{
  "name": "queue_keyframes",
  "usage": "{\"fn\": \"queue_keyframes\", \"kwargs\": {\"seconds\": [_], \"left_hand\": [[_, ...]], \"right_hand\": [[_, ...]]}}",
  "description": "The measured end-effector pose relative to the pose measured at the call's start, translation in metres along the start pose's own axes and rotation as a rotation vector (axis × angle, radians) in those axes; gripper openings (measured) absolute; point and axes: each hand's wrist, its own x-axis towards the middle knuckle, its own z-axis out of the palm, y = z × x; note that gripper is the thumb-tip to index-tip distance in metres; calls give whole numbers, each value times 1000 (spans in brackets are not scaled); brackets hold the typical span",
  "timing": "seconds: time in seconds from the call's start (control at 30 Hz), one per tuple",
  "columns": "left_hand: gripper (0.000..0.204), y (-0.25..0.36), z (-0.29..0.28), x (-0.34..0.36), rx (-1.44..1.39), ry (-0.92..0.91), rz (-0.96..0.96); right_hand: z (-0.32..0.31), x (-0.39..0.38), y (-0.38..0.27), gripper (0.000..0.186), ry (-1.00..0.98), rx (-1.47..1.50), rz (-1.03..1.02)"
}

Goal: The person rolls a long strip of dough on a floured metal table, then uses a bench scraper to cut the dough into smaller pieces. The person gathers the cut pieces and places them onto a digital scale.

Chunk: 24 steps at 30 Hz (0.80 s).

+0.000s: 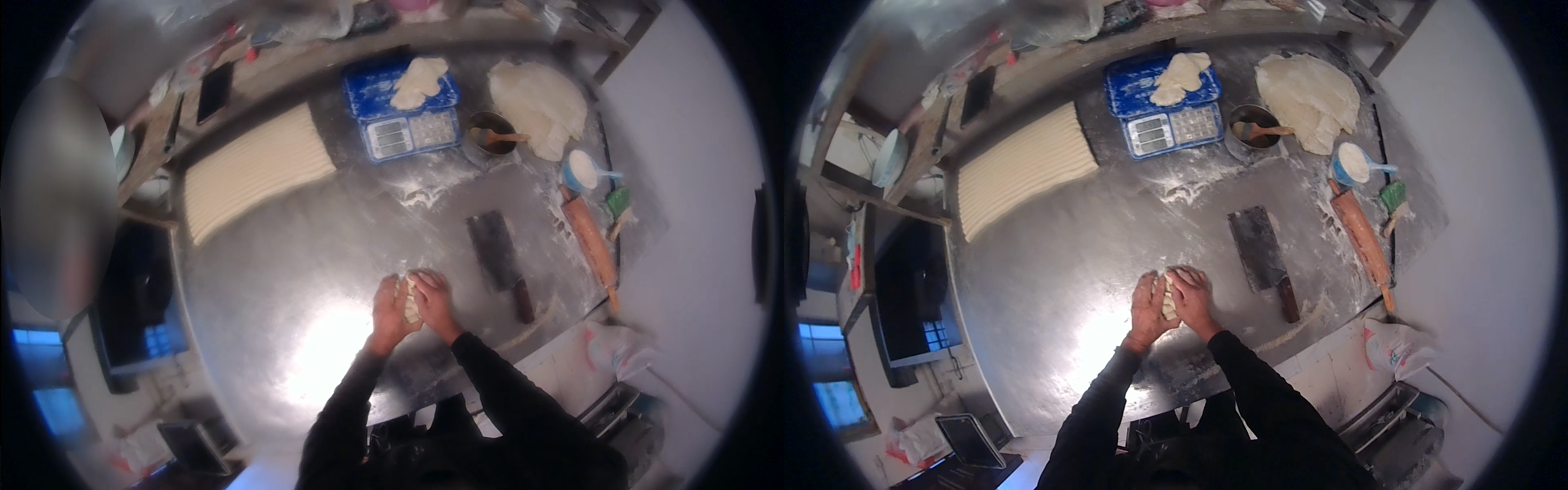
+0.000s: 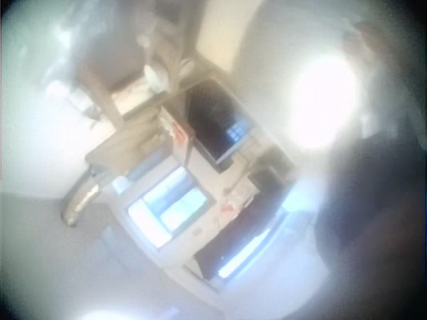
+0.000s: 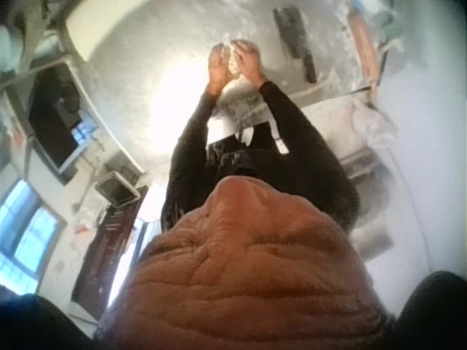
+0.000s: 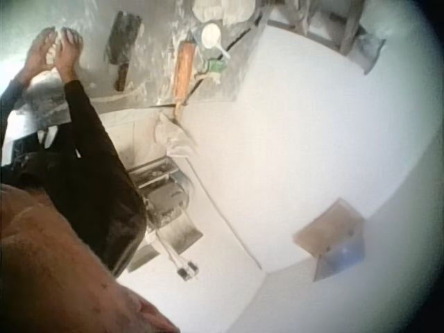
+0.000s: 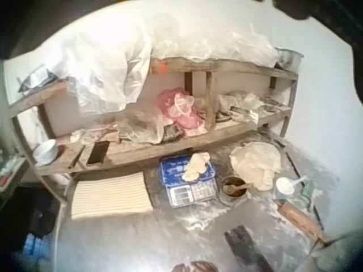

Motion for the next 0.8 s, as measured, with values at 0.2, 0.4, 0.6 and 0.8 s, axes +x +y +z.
{"fn": "queue_keyframes", "kwargs": {"seconds": [0.2,0.4,0.6,0.8], "left_hand": [[93,2,11,-1,20,2,-56],[81,7,14,-1,32,32,-73],[83,13,-11,4,-64,-49,-66],[96,6,-13,-1,4,-189,-20]], "right_hand": [[18,-4,2,28,164,22,48],[29,-9,7,22,184,124,167],[22,-14,-2,25,121,243,340],[25,-22,-9,29,142,261,363]]}}
